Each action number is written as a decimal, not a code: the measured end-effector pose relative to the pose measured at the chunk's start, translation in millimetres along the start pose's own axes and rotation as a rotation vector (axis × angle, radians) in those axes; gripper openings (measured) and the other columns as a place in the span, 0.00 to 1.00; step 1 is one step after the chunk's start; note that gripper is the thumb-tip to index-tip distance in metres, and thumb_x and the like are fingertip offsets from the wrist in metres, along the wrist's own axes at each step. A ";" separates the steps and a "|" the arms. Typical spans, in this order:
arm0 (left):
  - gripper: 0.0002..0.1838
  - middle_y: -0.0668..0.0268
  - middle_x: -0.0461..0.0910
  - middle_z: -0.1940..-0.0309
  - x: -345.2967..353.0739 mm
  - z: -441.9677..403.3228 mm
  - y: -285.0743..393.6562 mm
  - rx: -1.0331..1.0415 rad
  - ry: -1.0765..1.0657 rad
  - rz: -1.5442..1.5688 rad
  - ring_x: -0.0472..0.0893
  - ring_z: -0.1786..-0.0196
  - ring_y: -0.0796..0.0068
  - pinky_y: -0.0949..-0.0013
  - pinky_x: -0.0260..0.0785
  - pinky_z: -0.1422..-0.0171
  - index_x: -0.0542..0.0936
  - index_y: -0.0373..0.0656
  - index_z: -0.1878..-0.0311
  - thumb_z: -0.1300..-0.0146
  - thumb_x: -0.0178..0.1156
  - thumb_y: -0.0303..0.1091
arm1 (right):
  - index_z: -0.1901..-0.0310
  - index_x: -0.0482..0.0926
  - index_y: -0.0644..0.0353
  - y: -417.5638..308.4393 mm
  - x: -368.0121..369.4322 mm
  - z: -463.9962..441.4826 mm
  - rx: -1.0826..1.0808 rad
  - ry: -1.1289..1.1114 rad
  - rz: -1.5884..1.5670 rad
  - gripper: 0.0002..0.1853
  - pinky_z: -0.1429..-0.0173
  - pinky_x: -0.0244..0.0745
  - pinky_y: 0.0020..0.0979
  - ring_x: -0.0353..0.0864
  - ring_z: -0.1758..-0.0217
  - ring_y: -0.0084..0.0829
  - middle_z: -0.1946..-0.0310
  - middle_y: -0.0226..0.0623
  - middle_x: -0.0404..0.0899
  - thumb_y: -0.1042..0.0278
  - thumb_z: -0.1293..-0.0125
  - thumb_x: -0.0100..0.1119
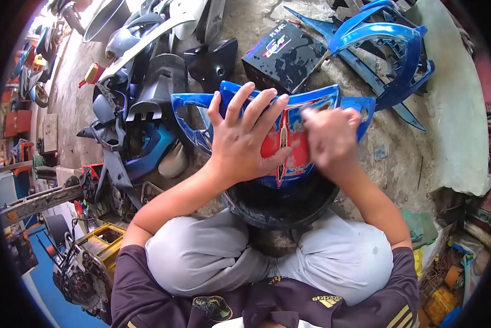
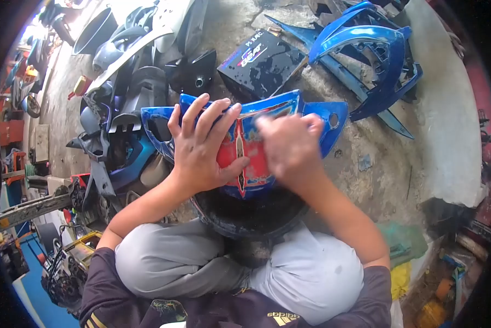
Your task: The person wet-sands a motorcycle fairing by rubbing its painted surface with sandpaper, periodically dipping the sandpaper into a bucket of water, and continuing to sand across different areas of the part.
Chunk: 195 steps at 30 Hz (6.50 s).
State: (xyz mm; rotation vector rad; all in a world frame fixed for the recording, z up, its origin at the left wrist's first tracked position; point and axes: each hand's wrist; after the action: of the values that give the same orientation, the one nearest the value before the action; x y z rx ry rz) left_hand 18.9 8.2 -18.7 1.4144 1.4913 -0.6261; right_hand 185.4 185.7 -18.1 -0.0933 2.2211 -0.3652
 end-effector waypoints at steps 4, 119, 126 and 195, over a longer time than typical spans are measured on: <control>0.50 0.64 0.73 0.20 0.1 2.6 1.3 0.000 0.012 0.005 0.64 0.13 0.50 0.31 0.40 0.11 0.78 0.56 0.18 0.42 0.75 0.66 | 0.42 0.86 0.56 25.3 2.8 -3.9 0.070 0.115 0.025 0.16 0.38 0.66 0.46 0.83 0.54 0.37 0.60 0.33 0.82 0.70 0.29 0.74; 0.43 0.58 0.77 0.20 -3.4 -2.7 -25.3 -0.005 0.077 0.052 0.71 0.15 0.46 0.41 0.60 0.14 0.84 0.54 0.23 0.40 0.78 0.62 | 0.51 0.88 0.61 8.7 1.3 -23.0 -0.068 -0.036 -0.010 0.08 0.43 0.79 0.44 0.88 0.56 0.46 0.61 0.41 0.88 0.75 0.30 0.69; 0.42 0.58 0.77 0.20 -4.8 -3.9 -24.2 -0.009 0.074 0.044 0.72 0.16 0.46 0.43 0.61 0.15 0.85 0.53 0.24 0.40 0.78 0.61 | 0.53 0.87 0.60 20.0 3.2 -23.1 -0.037 0.037 0.023 0.11 0.44 0.78 0.47 0.87 0.56 0.45 0.62 0.41 0.87 0.77 0.37 0.69; 0.43 0.55 0.75 0.19 -20.6 -5.4 -21.3 0.055 0.039 -0.025 0.70 0.14 0.45 0.42 0.62 0.13 0.79 0.54 0.18 0.33 0.76 0.62 | 0.42 0.89 0.63 29.7 -51.7 -31.1 0.896 -0.293 -1.013 0.12 0.66 0.76 0.26 0.80 0.74 0.21 0.70 0.27 0.84 0.66 0.19 0.69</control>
State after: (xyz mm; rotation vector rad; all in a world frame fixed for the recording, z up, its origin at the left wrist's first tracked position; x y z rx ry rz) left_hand -5.4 -0.8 -3.5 1.4597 1.5348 -0.6629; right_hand 195.4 231.0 30.5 -0.7263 1.3912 -1.7124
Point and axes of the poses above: each hand's wrist, its own z-axis away from the middle knuckle, its own x-axis out of the palm, y = z × x
